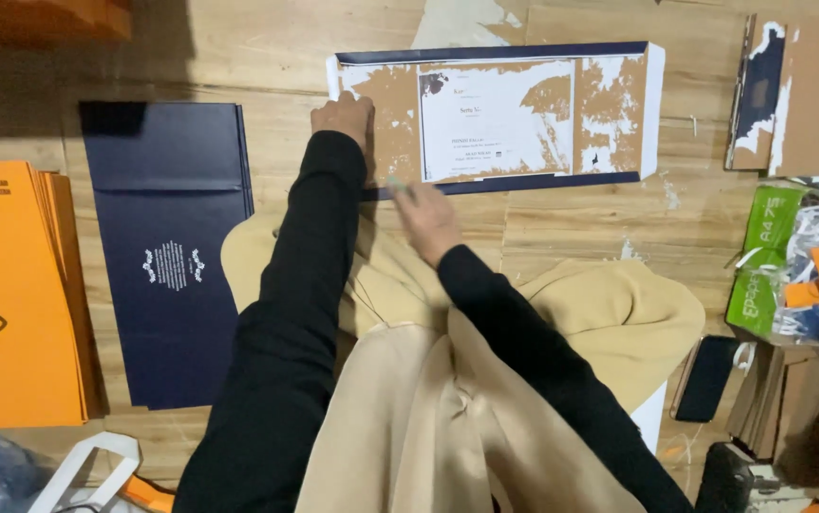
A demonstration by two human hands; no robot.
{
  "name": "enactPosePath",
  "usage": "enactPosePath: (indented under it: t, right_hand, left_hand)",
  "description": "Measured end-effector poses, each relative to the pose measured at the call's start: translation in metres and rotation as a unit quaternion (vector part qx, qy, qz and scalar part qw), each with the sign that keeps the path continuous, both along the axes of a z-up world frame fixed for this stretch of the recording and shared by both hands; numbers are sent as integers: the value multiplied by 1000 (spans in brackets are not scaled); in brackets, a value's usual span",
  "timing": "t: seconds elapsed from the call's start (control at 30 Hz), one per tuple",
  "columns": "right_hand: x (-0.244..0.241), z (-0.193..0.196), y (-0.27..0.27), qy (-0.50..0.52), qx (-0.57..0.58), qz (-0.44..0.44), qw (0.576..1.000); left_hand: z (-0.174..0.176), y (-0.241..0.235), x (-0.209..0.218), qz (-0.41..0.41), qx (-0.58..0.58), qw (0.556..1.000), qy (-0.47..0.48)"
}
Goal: Assembling a cardboard folder by folding and pressing edges with a manual creasing tool
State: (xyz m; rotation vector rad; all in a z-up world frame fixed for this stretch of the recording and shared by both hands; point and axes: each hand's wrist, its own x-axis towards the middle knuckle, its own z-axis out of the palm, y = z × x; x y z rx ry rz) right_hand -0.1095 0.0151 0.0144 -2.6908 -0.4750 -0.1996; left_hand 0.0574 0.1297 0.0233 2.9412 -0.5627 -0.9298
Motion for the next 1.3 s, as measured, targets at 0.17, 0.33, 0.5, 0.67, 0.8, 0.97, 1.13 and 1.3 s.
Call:
enactPosePath:
  t: [0.17,0.33,0.5,0.67,0.8,0.97,1.13,1.3]
  right_hand:
    - [-37,12,-134,-58,-55,-228,970]
    - [-39,6,-152,-103,-12,-393,914]
    - [-13,-43,-22,-27,-30,-168,985]
    - [-13,-19,-56,-97,-63,-120,986]
    - [-53,-43,-217,-126,-75,-300,943]
    - [-94,-25,-315,-2,-8,-622,783]
    - [-61,3,-310,43,-77,-703,705]
    - [13,8,-314,-68,-3,-342,937]
  left_hand:
    - [-21,1,2,1,-2,1000,-16]
    - [-29,-3,1,-1,-5,1000,-29]
    - [-39,-9,5,-19,13,996,-83]
    - [-39,-10,2,-20,40,994,-104]
    - [-35,-25,-11,-2,116,981,-152]
    - [1,-118,-84,-37,-30,971,-234]
    - [37,-172,-162,-164,-145,972,-81]
    - [17,-154,-166,-253,-85,959,-94]
